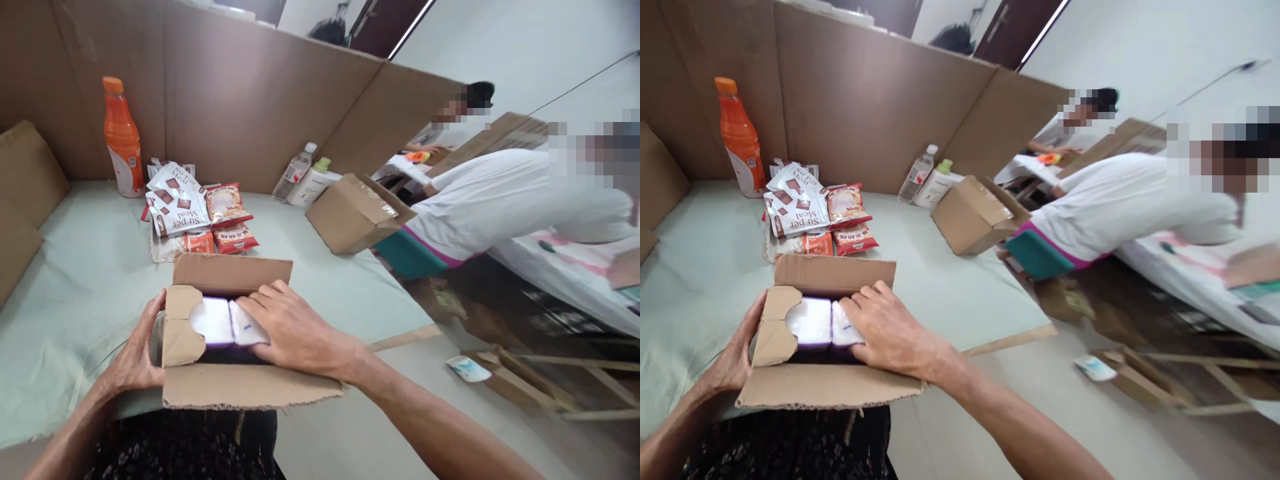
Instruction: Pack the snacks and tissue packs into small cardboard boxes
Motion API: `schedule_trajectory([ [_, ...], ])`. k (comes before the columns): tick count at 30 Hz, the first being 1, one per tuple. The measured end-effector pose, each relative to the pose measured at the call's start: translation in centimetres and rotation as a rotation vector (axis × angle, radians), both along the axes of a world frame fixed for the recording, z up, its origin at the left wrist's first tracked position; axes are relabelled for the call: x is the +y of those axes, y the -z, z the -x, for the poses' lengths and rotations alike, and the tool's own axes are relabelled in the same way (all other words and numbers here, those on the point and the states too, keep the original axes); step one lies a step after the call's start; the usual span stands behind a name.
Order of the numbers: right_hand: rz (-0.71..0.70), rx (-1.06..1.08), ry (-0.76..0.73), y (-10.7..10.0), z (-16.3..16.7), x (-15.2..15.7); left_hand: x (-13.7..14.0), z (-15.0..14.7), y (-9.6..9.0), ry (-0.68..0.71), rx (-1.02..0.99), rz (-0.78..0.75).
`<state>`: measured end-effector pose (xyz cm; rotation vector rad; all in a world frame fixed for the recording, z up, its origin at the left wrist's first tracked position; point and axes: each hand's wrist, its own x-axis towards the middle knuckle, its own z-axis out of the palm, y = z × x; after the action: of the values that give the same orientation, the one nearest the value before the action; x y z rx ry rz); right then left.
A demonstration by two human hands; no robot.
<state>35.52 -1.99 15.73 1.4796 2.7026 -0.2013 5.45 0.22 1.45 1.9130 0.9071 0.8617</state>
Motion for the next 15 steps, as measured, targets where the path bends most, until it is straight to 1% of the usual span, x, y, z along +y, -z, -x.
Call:
schedule_trajectory([
  [2,-0.076,0.169,-0.03,-1.2,-1.1,-1.2,-0.1,0.2,-0.4,-0.003,0.002,-0.02],
  [4,-0.217,0.372,-0.023,-2.8,-2.9,-2.6,-0.2,0.6,-0.9,-0.01,0.007,-0.025],
  [5,-0.292,0.476,0.02,-3.6,-3.9,-3.1,-0.2,0.8,-1.1,-0.011,0.01,-0.02],
  [6,-0.345,0.588,0.099,-4.3,-4.9,-3.3,-0.2,1.0,-1.3,-0.013,0.011,-0.014],
  [8,-0.382,0.882,0.318,-4.9,-6.9,-2.7,-0.2,1.3,-1.4,-0.025,0.011,0.005],
  [10,-0.336,1.219,0.503,-4.2,-8.3,-0.3,-0.3,1.4,-1.4,-0.037,0.01,0.016],
  [12,-0.265,1.475,0.595,-2.3,-8.9,3.6,-0.3,1.3,-1.4,-0.056,0.016,0.017],
  [13,-0.221,1.538,0.625,-1.1,-8.9,5.9,-0.3,1.2,-1.4,-0.06,0.023,0.016],
  [15,-0.128,1.575,0.703,1.3,-8.1,11.0,-0.2,1.1,-1.2,-0.065,0.042,0.006],
])
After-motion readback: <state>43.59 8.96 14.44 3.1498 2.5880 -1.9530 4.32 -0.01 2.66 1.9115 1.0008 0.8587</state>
